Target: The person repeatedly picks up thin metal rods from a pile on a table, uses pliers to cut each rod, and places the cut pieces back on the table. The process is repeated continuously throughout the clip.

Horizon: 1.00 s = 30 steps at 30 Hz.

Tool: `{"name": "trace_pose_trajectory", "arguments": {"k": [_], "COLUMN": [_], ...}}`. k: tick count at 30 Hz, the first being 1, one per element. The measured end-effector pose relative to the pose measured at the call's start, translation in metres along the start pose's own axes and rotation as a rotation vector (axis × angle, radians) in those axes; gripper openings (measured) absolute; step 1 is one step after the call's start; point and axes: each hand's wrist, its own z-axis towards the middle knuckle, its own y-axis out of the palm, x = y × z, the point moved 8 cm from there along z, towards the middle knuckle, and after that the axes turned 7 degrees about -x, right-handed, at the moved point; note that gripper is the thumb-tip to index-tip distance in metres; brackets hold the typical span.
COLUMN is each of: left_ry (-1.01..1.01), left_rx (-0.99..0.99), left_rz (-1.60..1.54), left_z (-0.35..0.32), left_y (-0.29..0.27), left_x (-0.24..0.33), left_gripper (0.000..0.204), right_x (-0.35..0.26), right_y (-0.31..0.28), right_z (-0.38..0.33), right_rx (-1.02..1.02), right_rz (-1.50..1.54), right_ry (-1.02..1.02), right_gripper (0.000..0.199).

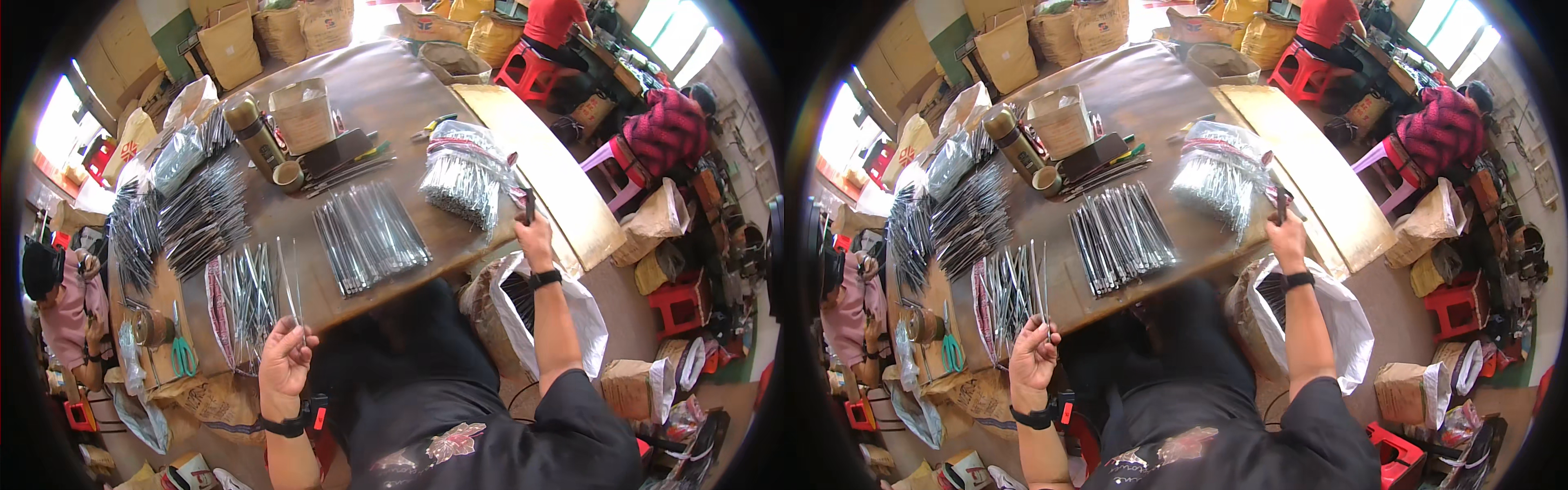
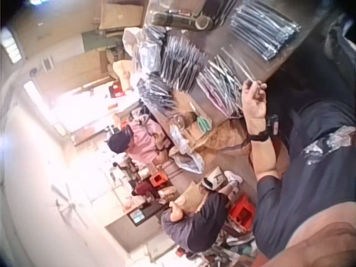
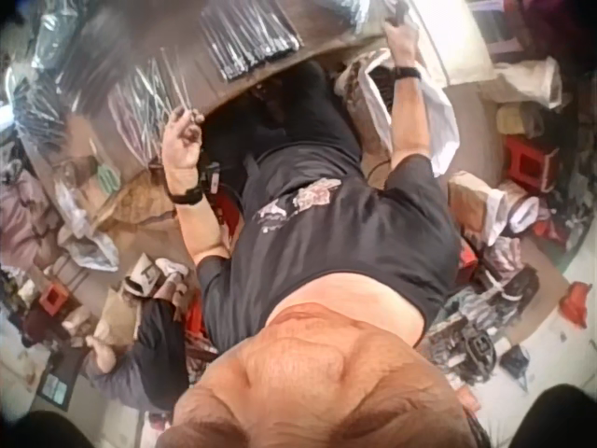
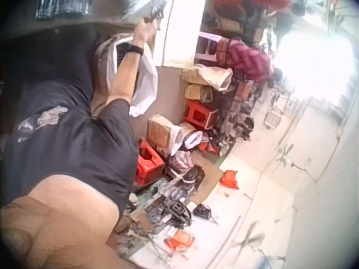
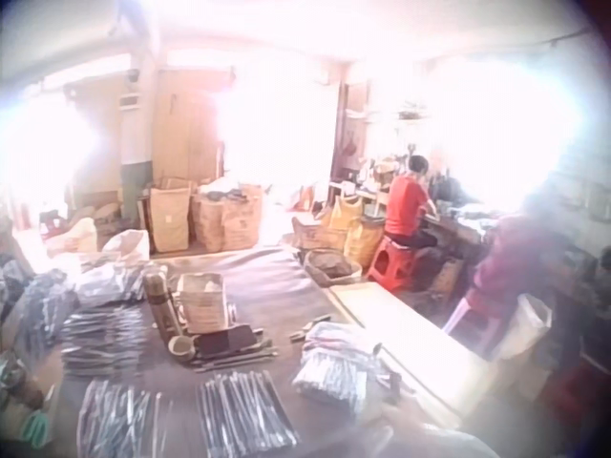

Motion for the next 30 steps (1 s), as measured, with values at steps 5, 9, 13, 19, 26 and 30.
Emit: {"name": "trace_pose_trajectory", "arguments": {"k": [5, 9, 13, 19, 26, 30], "left_ry": [0.015, 0.027, 0.005, 0.009, 0.047, -0.036], "left_rx": [-0.044, -0.073, -0.061, -0.117, -0.089, -0.063], "left_rz": [0.099, 0.137, 0.146, 0.141, 0.228, 0.055], "left_z": [0.005, 0.008, 0.004, 0.004, -0.006, -0.009], "left_y": [0.019, 0.029, 0.027, 0.02, 0.002, 0.006], "left_x": [-0.003, -0.01, -0.013, -0.021, -0.023, -0.03], "left_gripper": [0.015, 0.019, 0.02, 0.021, 0.019, 0.018], "right_x": [0.012, 0.009, 0.016, 0.004, 0.01, -0.016], "right_y": [0.026, 0.031, 0.023, 0.018, 0.044, 0.049], "right_z": [0.052, 0.062, 0.054, 0.038, 0.009, 0.004], "right_rx": [-0.003, 0.048, -0.066, -0.081, -0.44, -0.594], "right_rz": [-0.32, -0.356, 0.148, 0.558, 1.347, 1.659], "right_ry": [0.025, -0.074, 0.03, 0.055, 0.541, 0.509], "right_gripper": [0.028, 0.027, 0.019, 0.018, 0.015, 0.016]}}
